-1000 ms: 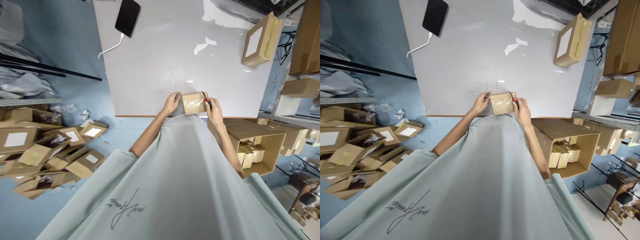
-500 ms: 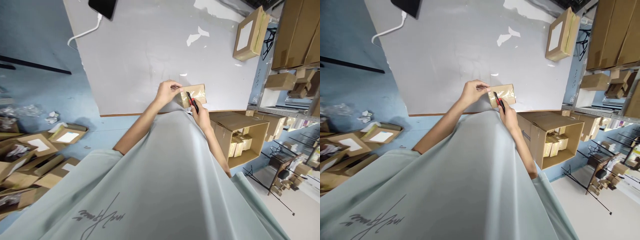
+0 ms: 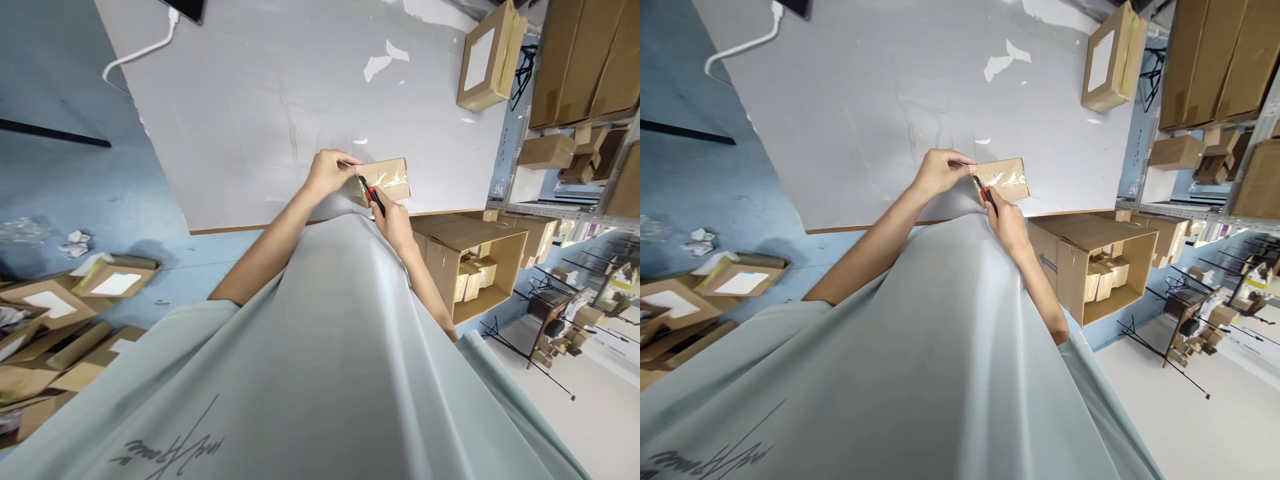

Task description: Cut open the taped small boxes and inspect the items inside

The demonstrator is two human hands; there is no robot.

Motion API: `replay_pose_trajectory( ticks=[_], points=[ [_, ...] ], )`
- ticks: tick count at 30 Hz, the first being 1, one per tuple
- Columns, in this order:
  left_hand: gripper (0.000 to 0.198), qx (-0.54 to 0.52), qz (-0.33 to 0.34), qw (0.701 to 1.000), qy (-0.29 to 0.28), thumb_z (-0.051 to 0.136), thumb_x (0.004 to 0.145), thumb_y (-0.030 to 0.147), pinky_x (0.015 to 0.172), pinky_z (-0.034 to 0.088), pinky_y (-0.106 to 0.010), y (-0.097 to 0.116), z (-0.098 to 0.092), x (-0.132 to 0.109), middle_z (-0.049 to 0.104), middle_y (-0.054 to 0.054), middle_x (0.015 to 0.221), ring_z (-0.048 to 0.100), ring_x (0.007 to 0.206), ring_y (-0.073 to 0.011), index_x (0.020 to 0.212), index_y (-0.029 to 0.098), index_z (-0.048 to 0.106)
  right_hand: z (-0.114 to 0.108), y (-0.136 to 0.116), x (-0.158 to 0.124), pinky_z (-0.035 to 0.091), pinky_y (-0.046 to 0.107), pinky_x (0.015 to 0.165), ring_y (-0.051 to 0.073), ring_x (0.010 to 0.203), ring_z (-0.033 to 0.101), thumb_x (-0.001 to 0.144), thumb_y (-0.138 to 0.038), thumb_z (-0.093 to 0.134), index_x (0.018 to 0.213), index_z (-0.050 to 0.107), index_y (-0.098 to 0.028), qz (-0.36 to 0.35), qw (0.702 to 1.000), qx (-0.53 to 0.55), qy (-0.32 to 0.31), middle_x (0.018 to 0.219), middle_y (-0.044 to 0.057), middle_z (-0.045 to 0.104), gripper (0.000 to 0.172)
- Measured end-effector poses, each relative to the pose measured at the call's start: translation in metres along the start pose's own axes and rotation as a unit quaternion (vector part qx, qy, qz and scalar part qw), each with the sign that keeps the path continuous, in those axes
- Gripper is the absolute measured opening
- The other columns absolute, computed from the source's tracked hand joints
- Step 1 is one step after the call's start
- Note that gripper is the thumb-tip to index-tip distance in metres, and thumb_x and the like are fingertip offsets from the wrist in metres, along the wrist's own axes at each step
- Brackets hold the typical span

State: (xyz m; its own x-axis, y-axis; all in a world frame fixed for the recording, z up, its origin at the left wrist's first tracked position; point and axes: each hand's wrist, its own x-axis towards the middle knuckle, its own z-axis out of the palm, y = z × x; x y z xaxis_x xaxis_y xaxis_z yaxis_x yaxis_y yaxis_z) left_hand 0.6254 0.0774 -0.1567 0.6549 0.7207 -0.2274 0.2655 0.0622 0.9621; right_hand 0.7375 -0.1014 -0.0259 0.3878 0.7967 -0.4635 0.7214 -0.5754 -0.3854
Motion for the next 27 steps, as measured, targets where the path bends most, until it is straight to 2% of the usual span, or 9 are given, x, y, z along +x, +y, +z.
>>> replay_pose_trajectory(
  ticks=[9, 14, 20, 27],
  points=[
    [0.019, -0.001, -0.012, 1.0, 0.009, 0.085, 0.09, 0.031, 0.103, 0.069, -0.041, 0.001, 0.002, -0.007, 0.089, -0.005, 0.11, 0.082, 0.103, -0.026, 0.106, 0.025, 0.093, 0.023, -0.036, -0.007, 0.064, 0.06, 0.101, 0.042, 0.103, 0.084, 0.122, -0.041, 0.028, 0.182, 0.036, -0.008, 0.073, 0.993, -0.091, -0.017, 0.107, 0.024, 0.087, 0.069],
    [0.02, -0.008, -0.016, 1.0, 0.001, 0.086, 0.09, 0.029, 0.106, 0.068, -0.044, -0.002, 0.001, -0.005, 0.088, -0.006, 0.111, 0.082, 0.105, -0.0275, 0.108, 0.024, 0.093, 0.02, -0.037, -0.006, 0.065, 0.057, 0.099, 0.041, 0.102, 0.084, 0.123, -0.045, 0.029, 0.183, 0.038, -0.013, 0.071, 0.993, -0.091, -0.018, 0.106, 0.022, 0.087, 0.068],
    [0.019, 0.0, -0.012, 1.0, 0.004, 0.084, 0.091, 0.029, 0.102, 0.069, -0.041, -0.002, 0.0, -0.002, 0.089, -0.005, 0.111, 0.083, 0.102, -0.0253, 0.107, 0.023, 0.092, 0.009, -0.044, -0.005, 0.064, 0.057, 0.103, 0.041, 0.106, 0.084, 0.124, -0.048, 0.032, 0.183, 0.038, -0.014, 0.091, 0.989, -0.105, -0.042, 0.113, 0.021, 0.086, 0.068],
    [0.019, -0.012, -0.02, 1.0, -0.002, 0.085, 0.091, 0.029, 0.105, 0.069, -0.043, -0.003, 0.0, -0.002, 0.088, -0.005, 0.111, 0.083, 0.107, -0.0268, 0.108, 0.024, 0.092, 0.013, -0.038, -0.004, 0.064, 0.057, 0.103, 0.041, 0.106, 0.084, 0.124, -0.052, 0.025, 0.183, 0.037, -0.016, 0.074, 0.993, -0.091, -0.025, 0.108, 0.02, 0.086, 0.071]
  ],
)
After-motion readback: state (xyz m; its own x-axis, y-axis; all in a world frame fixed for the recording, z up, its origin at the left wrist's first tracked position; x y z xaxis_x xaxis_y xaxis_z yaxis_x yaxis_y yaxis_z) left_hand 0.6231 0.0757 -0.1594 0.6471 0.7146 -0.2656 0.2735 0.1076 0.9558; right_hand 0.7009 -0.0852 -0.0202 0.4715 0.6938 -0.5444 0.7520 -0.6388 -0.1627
